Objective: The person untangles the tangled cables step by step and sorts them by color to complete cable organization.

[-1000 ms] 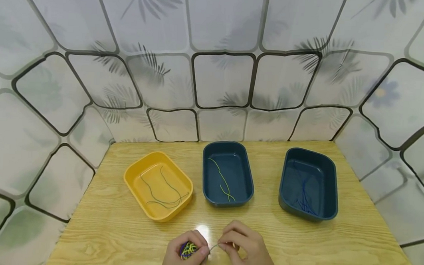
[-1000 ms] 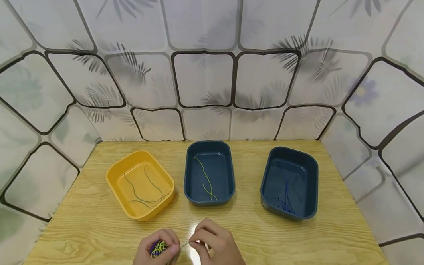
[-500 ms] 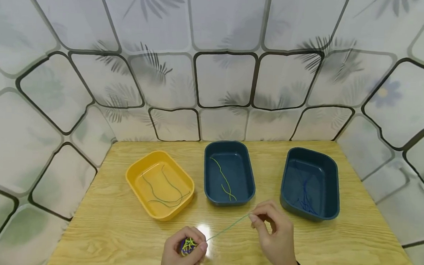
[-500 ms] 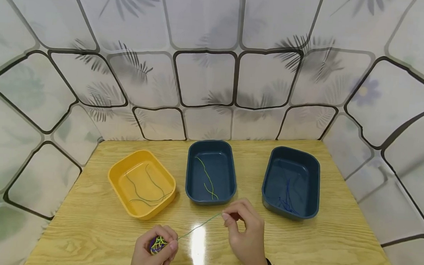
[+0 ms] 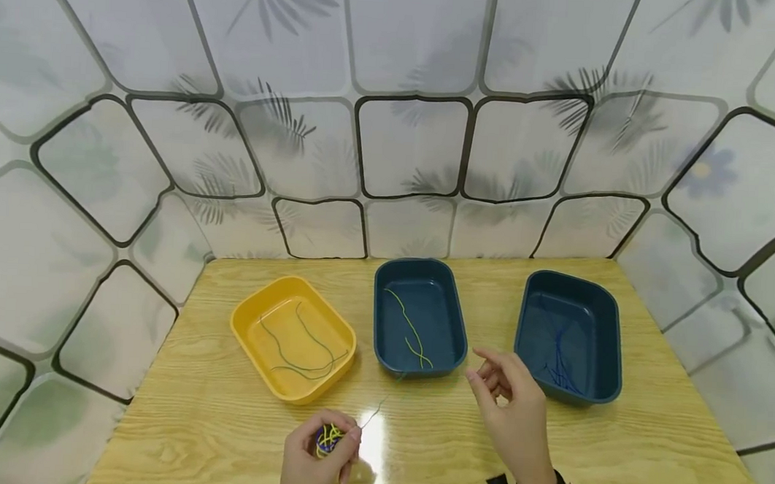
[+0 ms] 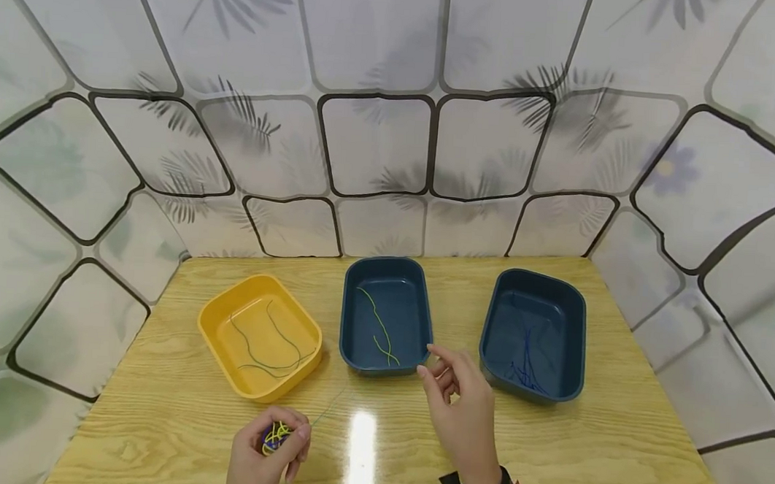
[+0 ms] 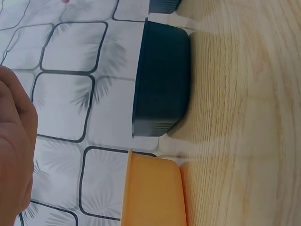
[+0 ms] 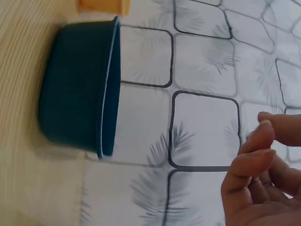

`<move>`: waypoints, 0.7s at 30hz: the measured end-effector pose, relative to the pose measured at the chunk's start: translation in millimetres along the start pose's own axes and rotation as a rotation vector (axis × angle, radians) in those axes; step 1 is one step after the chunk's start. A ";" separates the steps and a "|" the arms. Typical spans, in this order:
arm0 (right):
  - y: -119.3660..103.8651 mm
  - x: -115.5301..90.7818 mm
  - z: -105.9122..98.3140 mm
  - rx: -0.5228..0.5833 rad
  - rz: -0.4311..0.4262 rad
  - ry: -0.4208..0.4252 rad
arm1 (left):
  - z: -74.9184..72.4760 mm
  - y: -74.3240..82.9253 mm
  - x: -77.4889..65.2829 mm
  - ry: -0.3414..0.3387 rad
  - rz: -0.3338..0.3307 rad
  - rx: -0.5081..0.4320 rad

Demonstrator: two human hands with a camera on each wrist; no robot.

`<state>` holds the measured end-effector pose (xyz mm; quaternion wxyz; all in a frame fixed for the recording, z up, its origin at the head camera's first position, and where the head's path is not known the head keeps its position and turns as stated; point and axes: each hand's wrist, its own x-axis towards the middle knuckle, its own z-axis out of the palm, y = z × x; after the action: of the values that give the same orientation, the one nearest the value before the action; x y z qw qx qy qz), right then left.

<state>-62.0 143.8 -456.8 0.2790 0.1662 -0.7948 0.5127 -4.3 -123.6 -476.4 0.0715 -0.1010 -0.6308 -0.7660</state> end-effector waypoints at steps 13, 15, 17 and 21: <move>-31.3 -13.4 41.3 0.010 -0.676 -0.336 | 10.3 -4.6 -1.4 -0.152 0.086 -0.088; -30.9 -10.6 43.6 -0.043 -0.749 -0.311 | 10.0 -4.8 -2.3 -0.162 0.103 -0.097; -29.0 -7.4 44.7 -0.086 -0.789 -0.283 | 9.5 -4.2 -3.7 -0.150 0.091 -0.099; -22.5 -2.9 45.9 -0.140 -0.784 -0.215 | 8.9 -2.4 -5.2 -0.122 0.076 -0.096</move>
<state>-59.9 92.6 -456.9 0.3793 0.4895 -0.7288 0.2919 0.8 -114.4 -478.4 0.0574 -0.1746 -0.5924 -0.7844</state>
